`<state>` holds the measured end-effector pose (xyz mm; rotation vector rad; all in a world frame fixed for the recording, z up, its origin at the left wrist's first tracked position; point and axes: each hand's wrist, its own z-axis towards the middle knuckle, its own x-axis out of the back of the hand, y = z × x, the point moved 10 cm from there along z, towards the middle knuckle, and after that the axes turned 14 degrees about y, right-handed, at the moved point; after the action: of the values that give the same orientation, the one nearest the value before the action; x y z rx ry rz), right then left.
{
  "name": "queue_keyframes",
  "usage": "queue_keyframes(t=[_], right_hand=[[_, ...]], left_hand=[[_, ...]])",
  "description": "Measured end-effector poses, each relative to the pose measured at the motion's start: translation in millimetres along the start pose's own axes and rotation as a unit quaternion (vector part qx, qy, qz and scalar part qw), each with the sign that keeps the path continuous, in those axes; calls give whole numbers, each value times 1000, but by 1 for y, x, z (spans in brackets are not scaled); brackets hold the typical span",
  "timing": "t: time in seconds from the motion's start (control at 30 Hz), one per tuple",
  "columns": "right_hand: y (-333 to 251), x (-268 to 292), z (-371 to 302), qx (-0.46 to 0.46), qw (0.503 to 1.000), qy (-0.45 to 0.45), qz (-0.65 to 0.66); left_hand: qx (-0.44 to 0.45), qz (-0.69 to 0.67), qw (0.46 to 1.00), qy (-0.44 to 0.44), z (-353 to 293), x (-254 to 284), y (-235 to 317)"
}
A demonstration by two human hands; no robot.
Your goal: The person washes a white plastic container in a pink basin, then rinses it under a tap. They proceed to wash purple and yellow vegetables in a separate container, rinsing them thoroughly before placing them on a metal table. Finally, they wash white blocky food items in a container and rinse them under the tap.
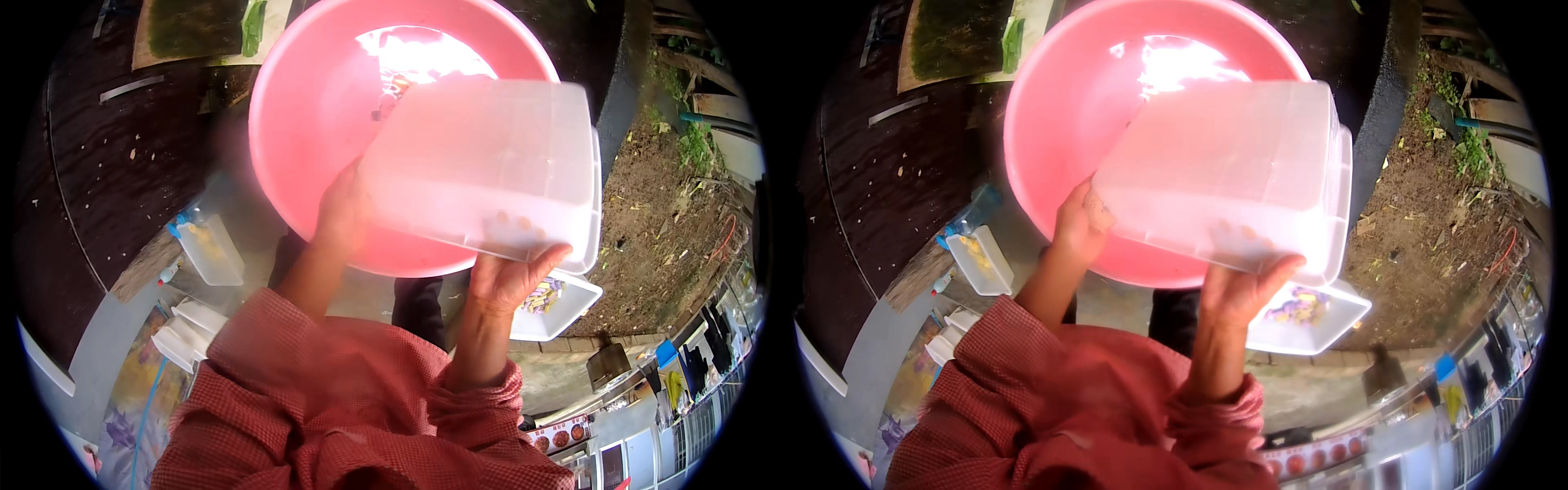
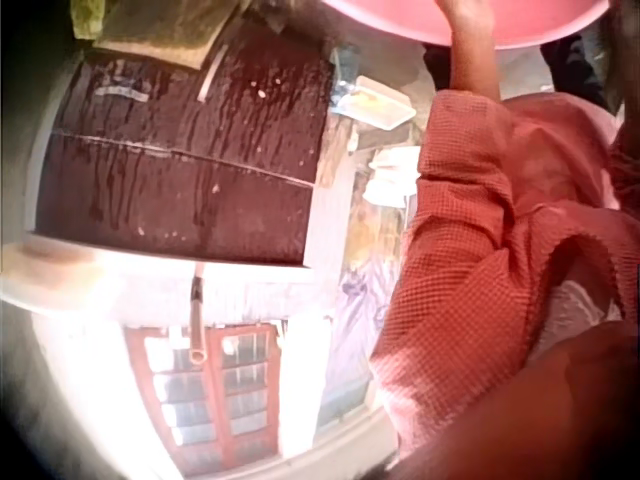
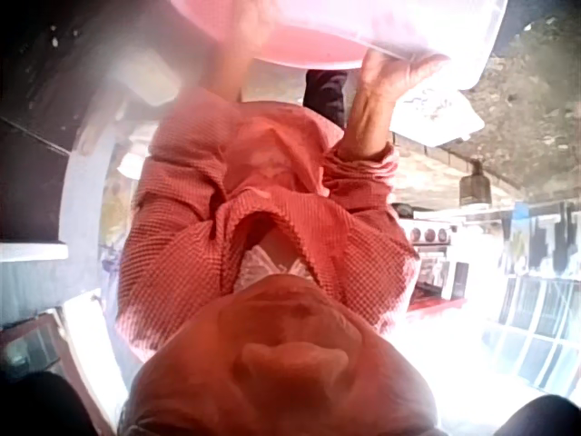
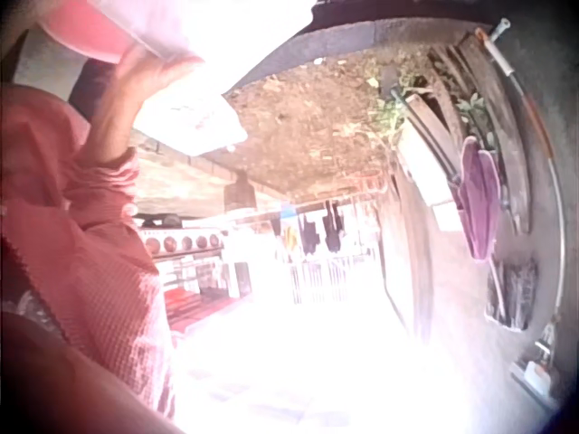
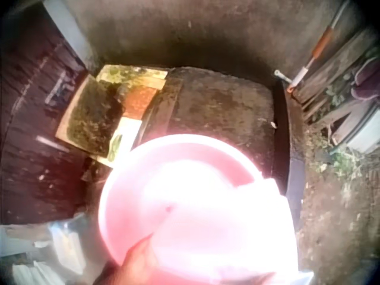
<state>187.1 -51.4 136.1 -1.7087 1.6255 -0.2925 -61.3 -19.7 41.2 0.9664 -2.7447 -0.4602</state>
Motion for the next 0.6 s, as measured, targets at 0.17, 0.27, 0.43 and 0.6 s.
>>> queue_keyframes(t=[0.17, 0.27, 0.43, 0.6], right_hand=[[-12, 13, -16, 23, 992, -76, -98], [-15, 39, -11, 17, 975, -117, -187], [-28, 19, -18, 100, 915, -165, -354], [7, -47, -29, 158, 789, -368, -466]], left_hand=[[102, 66, 987, -105, 54, -22, -3], [-23, 138, 979, -151, 109, -18, 22], [-131, 13, 984, -120, 64, -40, 104], [-536, 302, 749, -244, -149, -103, 144]])
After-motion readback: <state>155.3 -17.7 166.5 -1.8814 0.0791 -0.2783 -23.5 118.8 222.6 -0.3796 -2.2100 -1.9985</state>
